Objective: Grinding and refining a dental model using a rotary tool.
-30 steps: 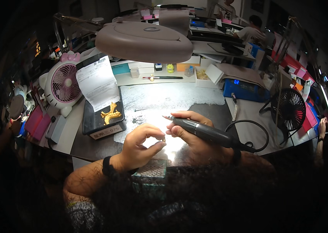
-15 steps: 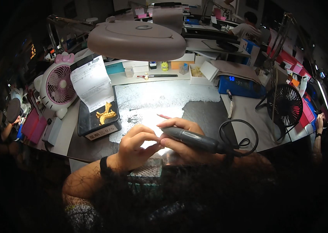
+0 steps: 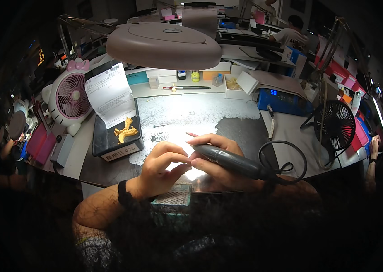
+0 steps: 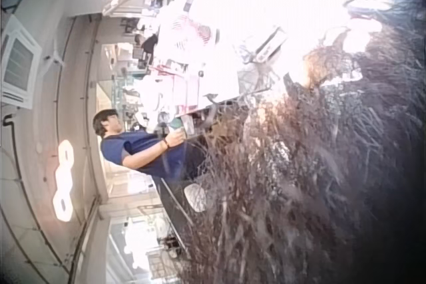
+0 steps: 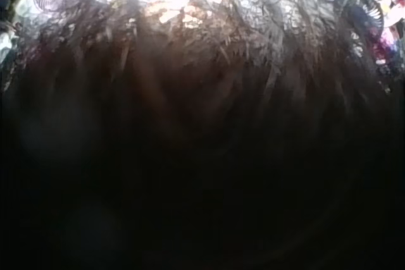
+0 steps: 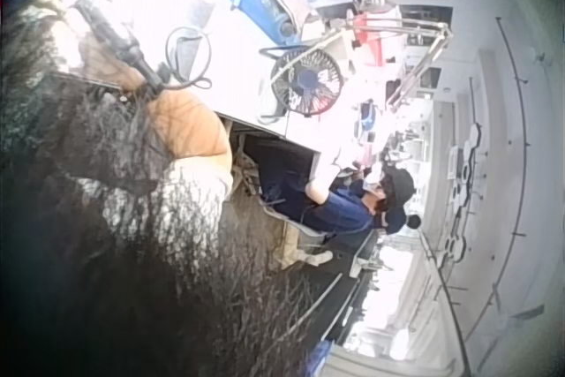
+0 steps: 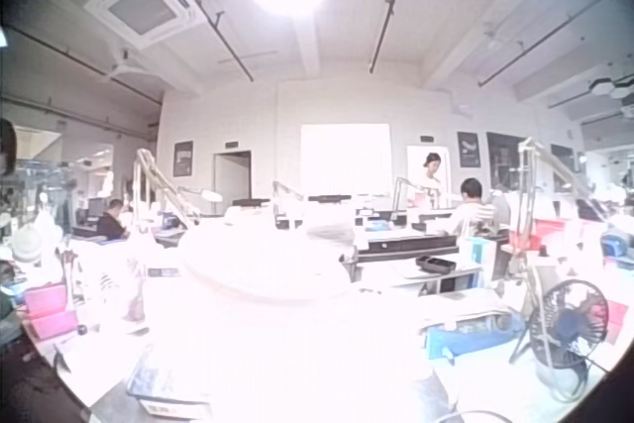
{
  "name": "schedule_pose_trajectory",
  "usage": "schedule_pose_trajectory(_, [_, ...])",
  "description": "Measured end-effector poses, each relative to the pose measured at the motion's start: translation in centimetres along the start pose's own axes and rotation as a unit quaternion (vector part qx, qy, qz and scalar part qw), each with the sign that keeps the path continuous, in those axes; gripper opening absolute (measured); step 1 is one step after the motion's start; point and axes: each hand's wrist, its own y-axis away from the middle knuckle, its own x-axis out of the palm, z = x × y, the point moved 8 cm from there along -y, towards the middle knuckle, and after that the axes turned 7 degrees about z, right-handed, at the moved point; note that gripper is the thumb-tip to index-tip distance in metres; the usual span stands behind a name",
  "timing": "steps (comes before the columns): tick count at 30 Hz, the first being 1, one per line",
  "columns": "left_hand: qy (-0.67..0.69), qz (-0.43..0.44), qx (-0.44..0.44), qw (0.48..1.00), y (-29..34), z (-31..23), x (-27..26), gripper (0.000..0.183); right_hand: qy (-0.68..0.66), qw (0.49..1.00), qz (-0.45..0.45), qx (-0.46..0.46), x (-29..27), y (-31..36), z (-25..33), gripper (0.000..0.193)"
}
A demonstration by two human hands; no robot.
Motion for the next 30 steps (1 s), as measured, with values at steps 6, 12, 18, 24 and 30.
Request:
schedule_pose_trajectory(6, [0.023,-0.004,0.002,1.0,0.09,0.24,-0.03,0.03,-0.022,1.0,0.004,0.011,0.04,-0.09,-0.15,0.036])
schedule_pose_trajectory(12, [0.03,-0.008,0.0,1.0,0.29,0.36,0.04,0.029,-0.021,1.0,0.007,0.004,0.13,-0.05,-0.1,0.037])
schedule_pose_trajectory(18, [0.035,-0.014,0.002,0.999,0.27,0.27,-0.12,0.028,-0.022,1.0,0.011,-0.004,0.2,-0.03,-0.02,0.038])
schedule_pose_trajectory(24, [0.03,-0.015,0.005,0.999,0.35,0.23,-0.13,0.028,-0.029,1.0,0.012,-0.002,0.31,0.0,0.04,0.039])
schedule_pose_trajectory(30, [0.025,0.006,0.024,0.999,0.24,0.02,-0.12,0.034,-0.012,1.0,0.018,-0.017,0.27,-0.01,0.33,0.04])
